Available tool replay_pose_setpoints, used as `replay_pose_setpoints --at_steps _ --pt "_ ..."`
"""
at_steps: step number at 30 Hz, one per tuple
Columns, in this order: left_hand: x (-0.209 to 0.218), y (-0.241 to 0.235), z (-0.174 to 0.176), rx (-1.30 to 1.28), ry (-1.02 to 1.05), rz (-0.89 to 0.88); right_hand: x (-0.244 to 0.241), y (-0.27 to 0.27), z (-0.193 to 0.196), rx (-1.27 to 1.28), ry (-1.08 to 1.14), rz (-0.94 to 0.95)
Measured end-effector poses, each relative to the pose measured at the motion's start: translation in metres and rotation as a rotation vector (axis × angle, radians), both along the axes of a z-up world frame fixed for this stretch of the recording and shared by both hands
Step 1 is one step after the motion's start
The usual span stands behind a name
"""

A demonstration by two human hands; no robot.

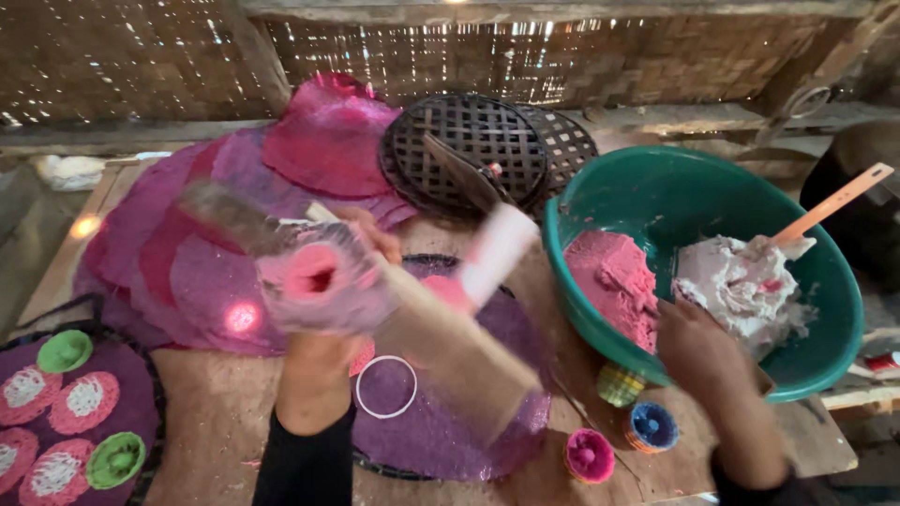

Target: The person uses a wooden tool to press pink and white paste into circular molds on a purple mat. They repeatedly scoop paste from a green bowl, fill the tool, and press it onto the mat to form decorative rings.

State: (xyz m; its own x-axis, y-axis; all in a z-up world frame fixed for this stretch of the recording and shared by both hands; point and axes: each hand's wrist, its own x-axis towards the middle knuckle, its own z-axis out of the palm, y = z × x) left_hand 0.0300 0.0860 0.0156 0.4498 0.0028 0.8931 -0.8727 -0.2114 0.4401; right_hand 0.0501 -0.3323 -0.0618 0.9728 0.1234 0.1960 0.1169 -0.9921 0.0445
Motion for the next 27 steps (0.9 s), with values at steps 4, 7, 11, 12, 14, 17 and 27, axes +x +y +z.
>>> replay_pose_setpoints --at_steps 4,7,11,12,14,17,27 --pt "0.003 -0.011 -0.017 -0.332 0.238 -0.944 -0.022 0.092 -0.031 1.108 0.216 0.480" --pt "0.018 -0.043 -0.037 -0.557 0.176 -1.460 -0.048 0.142 -0.049 1.719 0.604 0.502" --pt "0.036 -0.035 -0.066 -0.658 0.314 -1.280 -0.063 0.159 -0.054 2.179 0.772 0.451" --pt "0.033 -0.019 -0.075 -0.720 0.469 -1.029 -0.068 0.157 -0.055 2.258 0.792 0.443" --pt "0.026 0.012 -0.088 -0.730 0.638 -0.569 -0.069 0.149 -0.050 2.321 0.788 0.462" --pt "0.003 0.030 -0.103 -0.391 0.661 0.041 -0.058 0.131 -0.040 2.290 0.753 0.515" --pt "-0.072 0.002 -0.074 0.658 0.413 0.601 -0.049 0.139 -0.004 1.419 0.314 0.734"
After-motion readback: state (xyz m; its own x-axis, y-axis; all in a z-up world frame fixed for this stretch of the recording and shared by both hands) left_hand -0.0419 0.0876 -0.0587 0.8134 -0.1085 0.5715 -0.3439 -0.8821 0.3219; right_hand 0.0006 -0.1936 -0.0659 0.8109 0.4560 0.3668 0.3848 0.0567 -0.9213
